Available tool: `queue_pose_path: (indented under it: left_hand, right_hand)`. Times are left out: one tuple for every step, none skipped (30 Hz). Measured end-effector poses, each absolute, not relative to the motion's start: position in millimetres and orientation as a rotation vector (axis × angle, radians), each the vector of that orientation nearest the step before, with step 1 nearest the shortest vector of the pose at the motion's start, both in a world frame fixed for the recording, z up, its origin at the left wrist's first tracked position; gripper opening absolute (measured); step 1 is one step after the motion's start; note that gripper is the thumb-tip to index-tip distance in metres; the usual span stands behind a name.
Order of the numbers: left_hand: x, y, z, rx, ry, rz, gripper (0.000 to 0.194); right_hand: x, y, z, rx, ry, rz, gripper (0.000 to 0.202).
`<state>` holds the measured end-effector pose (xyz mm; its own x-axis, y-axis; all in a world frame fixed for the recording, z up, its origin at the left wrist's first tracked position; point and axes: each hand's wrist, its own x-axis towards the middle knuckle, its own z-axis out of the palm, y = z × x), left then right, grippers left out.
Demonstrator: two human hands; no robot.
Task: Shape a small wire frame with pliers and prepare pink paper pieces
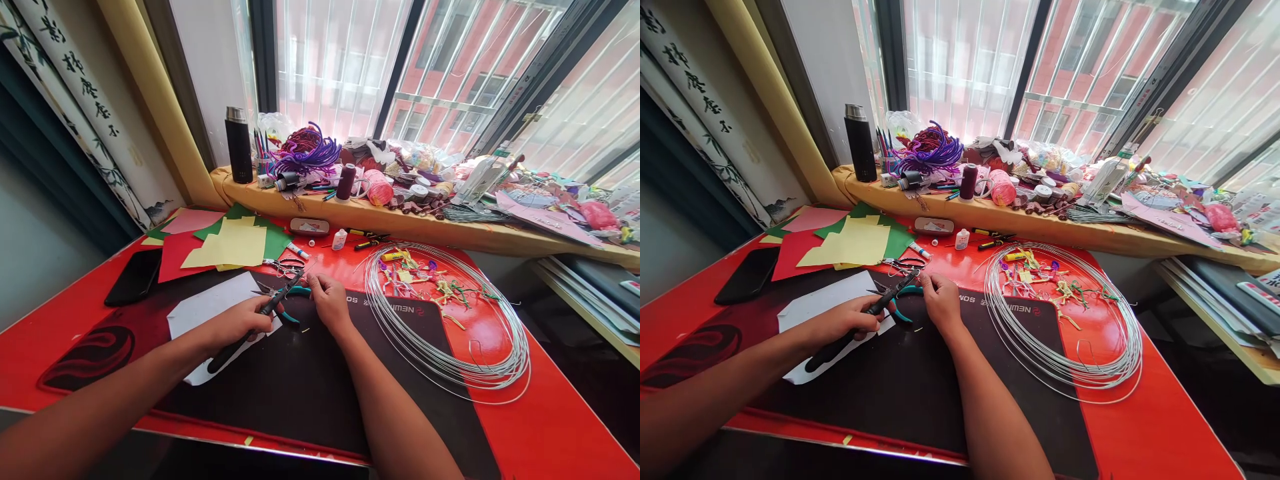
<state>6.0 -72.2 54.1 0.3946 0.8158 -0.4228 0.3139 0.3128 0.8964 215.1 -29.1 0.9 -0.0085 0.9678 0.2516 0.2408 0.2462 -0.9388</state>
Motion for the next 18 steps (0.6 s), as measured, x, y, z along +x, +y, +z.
queue_pose_path:
  left_hand:
    - [4.6, -70.9, 54.2, 1.254, 1.160, 0.445, 0.033]
    - [3.4, -69.9, 54.5, 1.252, 1.147, 0.433, 0.033]
    - [2.6, -68.9, 54.9, 1.256, 1.136, 0.426, 0.035]
    - [2.0, -68.0, 55.3, 1.269, 1.132, 0.423, 0.037]
    - [1.8, -67.0, 55.6, 1.289, 1.138, 0.421, 0.040]
    - [1.9, -65.7, 55.7, 1.316, 1.152, 0.415, 0.043]
    - [2.3, -64.3, 55.7, 1.346, 1.170, 0.405, 0.044]
    - [3.0, -62.5, 55.4, 1.371, 1.185, 0.396, 0.045]
    - [3.9, -60.6, 55.0, 1.382, 1.188, 0.387, 0.046]
    - [5.0, -58.7, 54.6, 1.369, 1.175, 0.379, 0.045]
    - [6.2, -56.7, 54.5, 1.332, 1.150, 0.376, 0.045]
    - [7.5, -54.9, 54.6, 1.278, 1.120, 0.376, 0.044]
    - [8.9, -53.3, 55.2, 1.223, 1.093, 0.378, 0.044]
    - [10.3, -51.9, 56.3, 1.180, 1.073, 0.380, 0.044]
    - [11.7, -50.9, 57.7, 1.154, 1.062, 0.380, 0.044]
    - [13.2, -50.2, 59.3, 1.145, 1.058, 0.379, 0.044]
    - [14.7, -49.8, 60.9, 1.152, 1.060, 0.380, 0.044]
    - [16.1, -49.7, 62.3, 1.172, 1.064, 0.381, 0.044]
  right_hand:
    - [215.3, -29.1, 1.3, -1.199, -1.479, 0.879, 0.043]
    - [215.5, -29.1, 1.4, -1.201, -1.483, 0.882, 0.043]
    - [215.6, -28.9, 1.1, -1.205, -1.485, 0.888, 0.044]
    - [215.6, -28.5, 0.4, -1.209, -1.485, 0.896, 0.044]
    - [215.7, -27.9, -0.8, -1.213, -1.483, 0.905, 0.045]
    - [215.9, -27.0, -2.5, -1.217, -1.478, 0.914, 0.046]
    - [216.1, -25.9, -4.5, -1.221, -1.473, 0.922, 0.046]
    - [216.5, -24.6, -6.7, -1.225, -1.466, 0.929, 0.047]
    - [217.0, -23.2, -9.0, -1.228, -1.459, 0.932, 0.048]
    - [217.5, -21.8, -11.2, -1.230, -1.453, 0.935, 0.049]
    - [218.2, -20.4, -13.0, -1.228, -1.445, 0.938, 0.050]
    - [218.9, -19.1, -14.5, -1.223, -1.435, 0.942, 0.050]
    - [219.5, -18.1, -15.4, -1.216, -1.423, 0.947, 0.051]
    - [220.1, -17.2, -15.7, -1.208, -1.409, 0.955, 0.052]
    - [220.6, -16.7, -15.6, -1.199, -1.394, 0.963, 0.052]
    - [221.0, -16.4, -15.0, -1.191, -1.380, 0.972, 0.053]
    - [221.3, -16.2, -14.0, -1.186, -1.366, 0.979, 0.053]
    - [221.4, -16.2, -12.9, -1.181, -1.352, 0.984, 0.054]
